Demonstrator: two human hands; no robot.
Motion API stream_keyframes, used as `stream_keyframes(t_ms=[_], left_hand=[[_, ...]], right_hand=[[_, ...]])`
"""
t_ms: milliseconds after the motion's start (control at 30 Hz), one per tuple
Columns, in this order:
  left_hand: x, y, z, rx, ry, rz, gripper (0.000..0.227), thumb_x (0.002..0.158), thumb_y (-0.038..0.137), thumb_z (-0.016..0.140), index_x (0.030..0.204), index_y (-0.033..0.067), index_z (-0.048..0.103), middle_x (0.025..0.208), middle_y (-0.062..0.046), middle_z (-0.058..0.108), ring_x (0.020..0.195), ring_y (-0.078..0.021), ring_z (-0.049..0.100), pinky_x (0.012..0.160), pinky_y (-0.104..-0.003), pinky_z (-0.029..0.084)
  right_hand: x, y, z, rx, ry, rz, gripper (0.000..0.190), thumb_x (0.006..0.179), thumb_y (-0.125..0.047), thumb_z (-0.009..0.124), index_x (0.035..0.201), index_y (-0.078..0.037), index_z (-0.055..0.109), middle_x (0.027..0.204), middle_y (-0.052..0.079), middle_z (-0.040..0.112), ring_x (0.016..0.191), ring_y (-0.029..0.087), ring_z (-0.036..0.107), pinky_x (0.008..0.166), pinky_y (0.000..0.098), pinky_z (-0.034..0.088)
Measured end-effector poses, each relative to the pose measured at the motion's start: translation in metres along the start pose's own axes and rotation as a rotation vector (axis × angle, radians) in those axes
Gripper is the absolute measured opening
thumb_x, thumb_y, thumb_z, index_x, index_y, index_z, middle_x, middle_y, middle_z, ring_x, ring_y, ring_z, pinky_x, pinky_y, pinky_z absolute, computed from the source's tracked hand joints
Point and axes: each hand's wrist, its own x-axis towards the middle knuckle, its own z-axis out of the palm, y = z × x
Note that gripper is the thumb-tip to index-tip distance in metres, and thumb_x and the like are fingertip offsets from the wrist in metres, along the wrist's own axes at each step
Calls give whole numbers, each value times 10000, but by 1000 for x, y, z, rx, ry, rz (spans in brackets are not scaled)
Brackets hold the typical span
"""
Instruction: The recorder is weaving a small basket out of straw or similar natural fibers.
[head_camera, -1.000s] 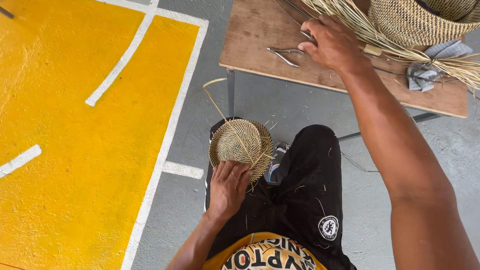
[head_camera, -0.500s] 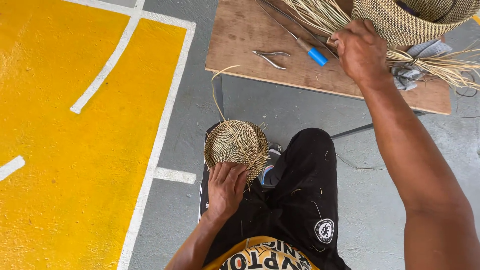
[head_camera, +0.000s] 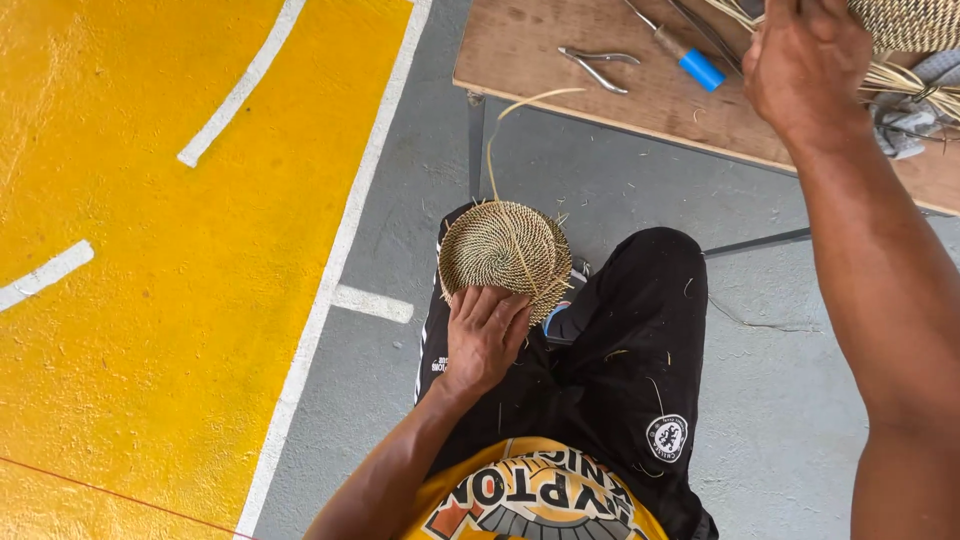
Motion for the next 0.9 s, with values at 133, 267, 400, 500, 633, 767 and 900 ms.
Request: stream_keyframes(t_ms=[133,267,400,500,633,767,900], left_hand=[[-8,-2,5,34,-38,-1,212,926,126,773,1111,90,676,988,-34,634,893,-226,588,819,-417,442],[-12,-1,7,46,-34,23,244,908,121,787,1129,83,691,1004,-31,641,906,-224,591,824,-414,437],[-11,1,5,7,-25,10,250,913,104,791,1144,83,700,1011,-15,652,902,-205,597,822,-398,436],[-12,3,5,-19,-13,-17,226,918,108,796,1128,90,715,993,-5,645,897,-200,593,820,-397,434],[-13,8,5,-39,-40,-32,221,915,103,798,1124,88,726,986,6,645,896,-190,598,808,-392,422],[-15,9,5,-15,-61,-20,249,899,99,804,1133,84,719,992,-4,622,916,-194,593,828,-395,423],[-17,6,6,3,-70,-8,283,889,100,814,1158,82,726,1003,0,615,910,-189,584,829,-389,422]], right_hand=[[-17,-2,-31,212,-14,101,143,950,48,611,1072,-26,625,983,100,658,967,248,644,755,401,568],[-46,-38,-106,368,54,178,103,1137,82,518,1173,11,584,1005,113,647,853,193,631,704,317,530],[-113,-92,-122,942,-231,413,262,1135,-53,596,1390,-50,656,984,104,715,728,127,619,565,259,492],[-148,-154,-122,1280,-359,617,417,1038,-169,634,1434,-51,576,887,69,700,701,94,627,607,227,536],[-172,-214,-110,1358,-512,768,557,965,-206,659,1476,-64,487,822,53,730,632,93,647,552,223,547],[-169,-248,-108,1626,-506,873,719,939,-211,697,1542,-61,336,782,76,725,613,85,615,523,219,492],[-167,-261,-105,1660,-465,866,715,948,-207,704,1515,-60,294,793,86,733,667,75,662,540,212,496]])
